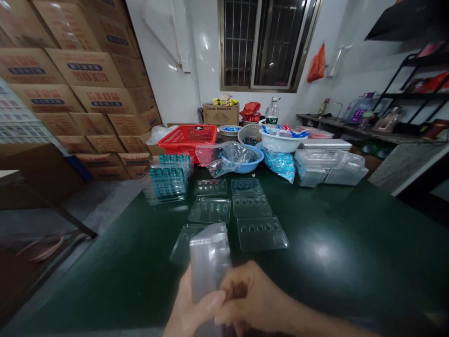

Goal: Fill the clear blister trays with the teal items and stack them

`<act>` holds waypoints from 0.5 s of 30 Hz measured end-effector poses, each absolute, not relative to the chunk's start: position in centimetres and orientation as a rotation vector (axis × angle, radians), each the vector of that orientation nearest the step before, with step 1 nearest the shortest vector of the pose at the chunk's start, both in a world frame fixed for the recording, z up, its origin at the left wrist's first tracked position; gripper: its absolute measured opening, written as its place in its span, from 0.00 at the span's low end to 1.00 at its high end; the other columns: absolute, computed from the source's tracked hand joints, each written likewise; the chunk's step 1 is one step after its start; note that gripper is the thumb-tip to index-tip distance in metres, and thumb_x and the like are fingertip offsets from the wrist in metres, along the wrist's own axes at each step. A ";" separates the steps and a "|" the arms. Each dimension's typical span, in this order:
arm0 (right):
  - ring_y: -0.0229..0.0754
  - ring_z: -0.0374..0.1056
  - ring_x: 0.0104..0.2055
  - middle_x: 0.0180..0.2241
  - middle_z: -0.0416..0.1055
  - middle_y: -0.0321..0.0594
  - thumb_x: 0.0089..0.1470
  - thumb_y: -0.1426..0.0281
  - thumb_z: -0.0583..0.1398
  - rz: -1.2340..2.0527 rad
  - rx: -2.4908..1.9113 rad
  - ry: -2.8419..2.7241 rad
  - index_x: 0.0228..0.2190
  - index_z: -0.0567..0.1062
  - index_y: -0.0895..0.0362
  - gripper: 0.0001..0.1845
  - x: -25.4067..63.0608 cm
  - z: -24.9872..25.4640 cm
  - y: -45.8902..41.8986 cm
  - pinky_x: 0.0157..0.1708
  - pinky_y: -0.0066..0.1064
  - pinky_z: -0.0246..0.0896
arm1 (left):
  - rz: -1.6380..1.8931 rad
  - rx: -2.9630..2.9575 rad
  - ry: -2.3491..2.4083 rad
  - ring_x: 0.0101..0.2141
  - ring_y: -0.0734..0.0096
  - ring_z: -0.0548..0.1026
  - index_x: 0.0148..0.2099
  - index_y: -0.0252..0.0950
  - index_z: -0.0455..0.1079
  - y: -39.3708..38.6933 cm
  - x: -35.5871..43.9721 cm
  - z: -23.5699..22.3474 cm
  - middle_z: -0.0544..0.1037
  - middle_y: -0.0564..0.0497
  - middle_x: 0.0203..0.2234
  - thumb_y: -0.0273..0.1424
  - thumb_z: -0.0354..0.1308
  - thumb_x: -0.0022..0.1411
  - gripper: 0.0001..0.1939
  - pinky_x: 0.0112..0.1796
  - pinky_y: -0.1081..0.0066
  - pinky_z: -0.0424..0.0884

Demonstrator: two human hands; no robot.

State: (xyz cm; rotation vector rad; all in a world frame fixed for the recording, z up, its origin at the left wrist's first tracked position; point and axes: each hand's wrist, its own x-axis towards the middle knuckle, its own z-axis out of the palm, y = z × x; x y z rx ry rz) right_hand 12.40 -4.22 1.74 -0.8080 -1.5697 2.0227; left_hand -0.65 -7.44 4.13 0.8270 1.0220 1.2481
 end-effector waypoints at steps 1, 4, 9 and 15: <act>0.29 0.60 0.15 0.16 0.65 0.32 0.39 0.60 0.64 2.062 -0.772 -1.517 0.22 0.71 0.63 0.17 12.2 1.5 -4.1 0.14 0.19 0.54 | 1.240 0.845 1.005 0.15 0.65 0.70 0.44 0.32 0.65 -7.3 -0.6 3.9 0.72 0.50 0.14 0.36 0.60 0.44 0.24 0.16 0.70 0.65; 0.30 0.62 0.15 0.16 0.67 0.35 0.43 0.59 0.62 2.155 -0.656 -1.453 0.22 0.72 0.65 0.18 12.3 1.1 -3.4 0.15 0.19 0.57 | 1.266 0.893 0.956 0.14 0.67 0.69 0.46 0.31 0.63 -7.1 -1.0 3.1 0.72 0.49 0.15 0.35 0.60 0.44 0.25 0.15 0.71 0.64; 0.29 0.62 0.16 0.17 0.68 0.36 0.46 0.59 0.60 2.242 -0.557 -1.440 0.22 0.73 0.66 0.19 12.7 1.8 -2.9 0.14 0.18 0.56 | 1.188 0.749 0.872 0.12 0.62 0.70 0.44 0.32 0.63 -7.4 -1.0 2.9 0.70 0.51 0.10 0.35 0.58 0.47 0.21 0.15 0.66 0.67; 0.28 0.60 0.15 0.18 0.66 0.34 0.46 0.64 0.59 2.129 -0.672 -1.524 0.23 0.70 0.63 0.13 12.7 1.9 -3.0 0.13 0.17 0.53 | 1.149 0.679 0.942 0.14 0.63 0.71 0.37 0.33 0.66 -7.0 -0.4 4.3 0.73 0.49 0.13 0.34 0.60 0.44 0.16 0.17 0.66 0.68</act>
